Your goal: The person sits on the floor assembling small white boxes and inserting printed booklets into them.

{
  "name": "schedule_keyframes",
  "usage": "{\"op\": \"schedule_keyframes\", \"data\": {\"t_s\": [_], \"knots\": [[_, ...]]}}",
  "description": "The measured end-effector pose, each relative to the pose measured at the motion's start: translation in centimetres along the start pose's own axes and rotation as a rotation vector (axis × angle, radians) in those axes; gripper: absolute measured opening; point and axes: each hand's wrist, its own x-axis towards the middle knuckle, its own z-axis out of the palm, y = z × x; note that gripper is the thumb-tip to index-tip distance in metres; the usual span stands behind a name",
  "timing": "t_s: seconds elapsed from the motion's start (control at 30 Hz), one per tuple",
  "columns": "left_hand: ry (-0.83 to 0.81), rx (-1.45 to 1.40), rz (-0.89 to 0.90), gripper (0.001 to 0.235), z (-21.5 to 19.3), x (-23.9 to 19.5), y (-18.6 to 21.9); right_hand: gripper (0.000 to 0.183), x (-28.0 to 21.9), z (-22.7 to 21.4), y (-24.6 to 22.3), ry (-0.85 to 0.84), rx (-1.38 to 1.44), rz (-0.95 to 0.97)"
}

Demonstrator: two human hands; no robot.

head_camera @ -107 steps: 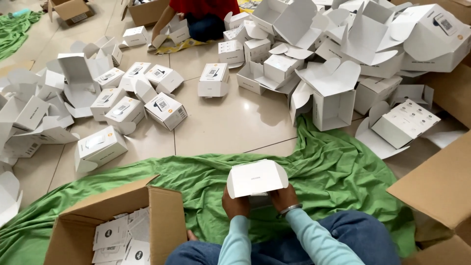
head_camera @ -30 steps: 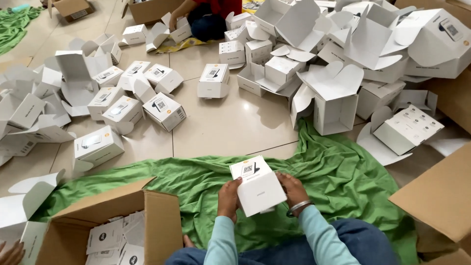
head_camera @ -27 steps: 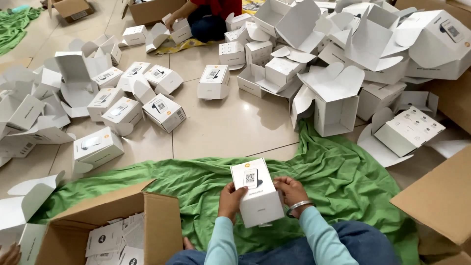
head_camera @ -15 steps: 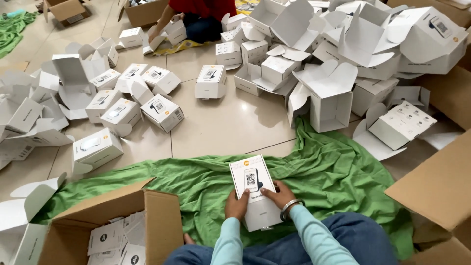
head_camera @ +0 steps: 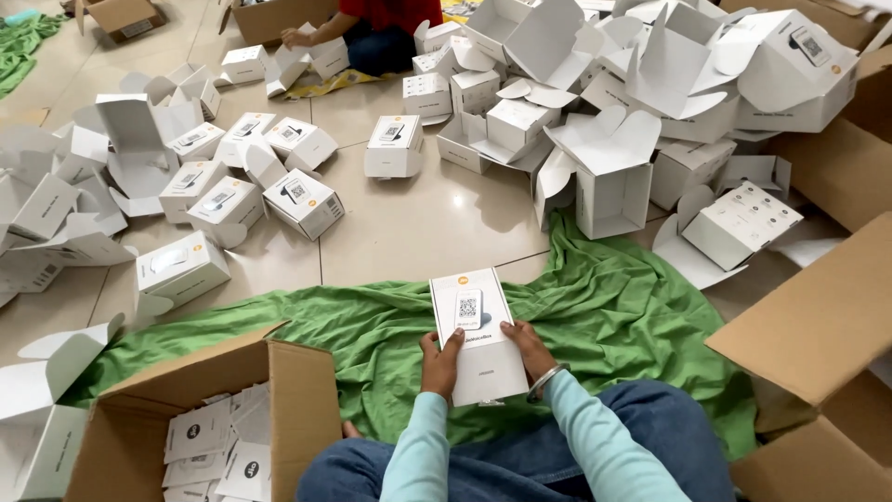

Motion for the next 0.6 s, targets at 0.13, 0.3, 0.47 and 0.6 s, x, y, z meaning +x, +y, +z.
{"op": "schedule_keyframes", "data": {"t_s": [0.13,0.3,0.47,0.6], "knots": [[-0.023,0.079,-0.007,0.073,-0.2,0.5,-1.3,0.048,1.4,-1.0,1.1,-0.047,0.012,-0.048],[0.018,0.089,-0.006,0.075,0.0,0.5,-1.6,0.047,-0.2,0.1,0.1,-0.043,-0.102,-0.096],[0.106,0.013,-0.081,0.075,0.3,0.6,-1.5,0.052,0.1,0.8,0.2,-0.001,-0.108,-0.214],[0.138,0.007,-0.088,0.075,0.4,-0.4,0.4,0.054,-1.5,2.3,-1.4,0.008,-0.141,-0.254]]}}
